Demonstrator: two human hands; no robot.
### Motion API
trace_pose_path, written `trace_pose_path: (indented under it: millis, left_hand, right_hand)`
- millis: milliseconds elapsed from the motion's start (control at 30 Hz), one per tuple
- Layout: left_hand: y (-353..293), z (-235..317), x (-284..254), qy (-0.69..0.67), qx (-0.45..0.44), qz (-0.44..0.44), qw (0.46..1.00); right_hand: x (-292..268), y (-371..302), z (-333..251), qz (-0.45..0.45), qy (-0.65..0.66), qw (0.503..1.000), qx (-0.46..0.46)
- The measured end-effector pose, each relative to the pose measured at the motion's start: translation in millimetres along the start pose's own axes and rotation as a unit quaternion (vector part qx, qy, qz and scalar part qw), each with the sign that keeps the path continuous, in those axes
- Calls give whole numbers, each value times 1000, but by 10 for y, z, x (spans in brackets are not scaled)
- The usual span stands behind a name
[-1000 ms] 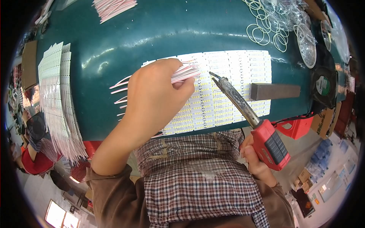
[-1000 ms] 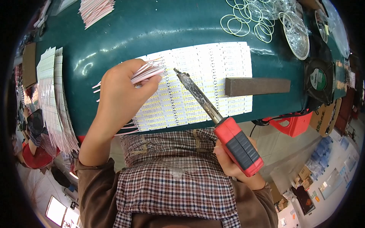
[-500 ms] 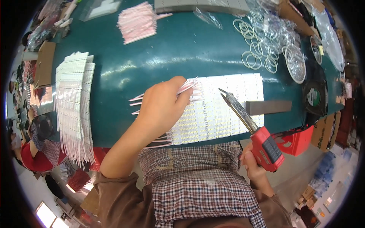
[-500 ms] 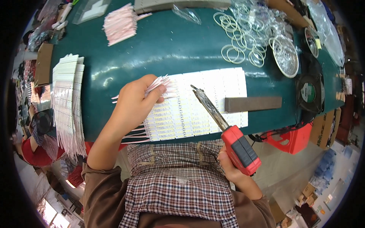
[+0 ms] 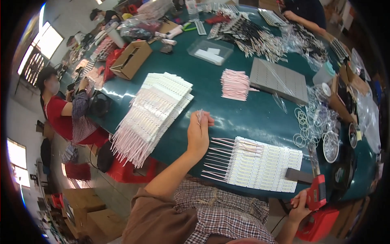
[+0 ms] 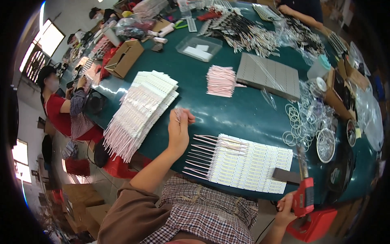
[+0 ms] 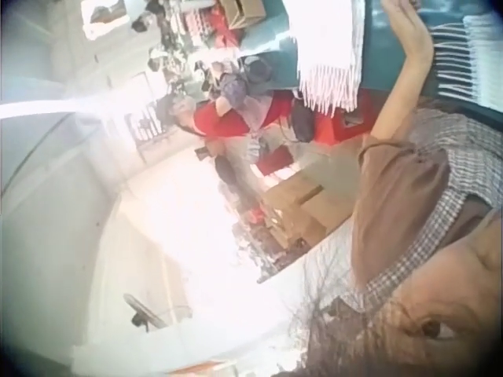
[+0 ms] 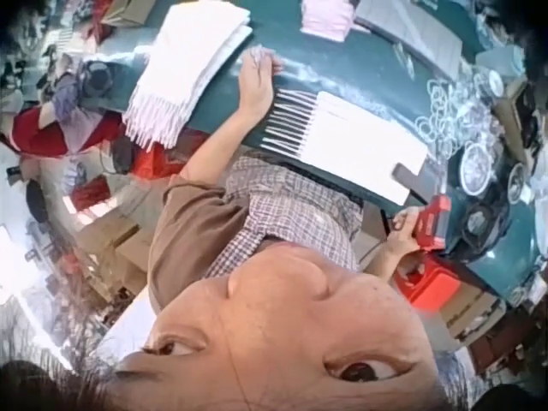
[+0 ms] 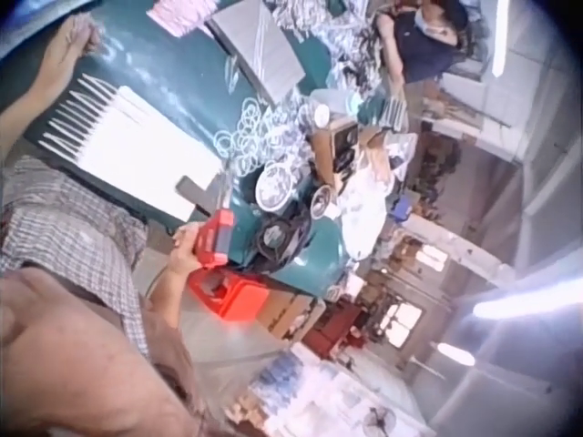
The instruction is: The person places pre-cut wires onto LED strip boards and solders them in place using a soldering iron.
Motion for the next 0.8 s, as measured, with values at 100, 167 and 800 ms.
trace_pose_path:
  millis: [100, 167, 800]
  left_hand:
    - [-74, -284, -134, 21, -22, -1, 1000]
    - [-52, -244, -100, -5, -28, 4, 1000]
    - [-29, -366, -57, -60, -16, 23, 998]
  right_hand:
    - [-38, 197, 3, 61, 61, 996, -5]
    - [-188, 379, 178, 16, 104, 994, -35]
    - [-536, 761, 1035, -140, 542, 822, 100]
Point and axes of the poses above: each hand's wrist, its own y-axis towards the middle knuckle, its own x-axis out of the palm, z = x × y, the point moved 1 cm from there along y, towards the middle knuckle, and after that the axes turned 9 degrees about -y, right-handed, at the moved point
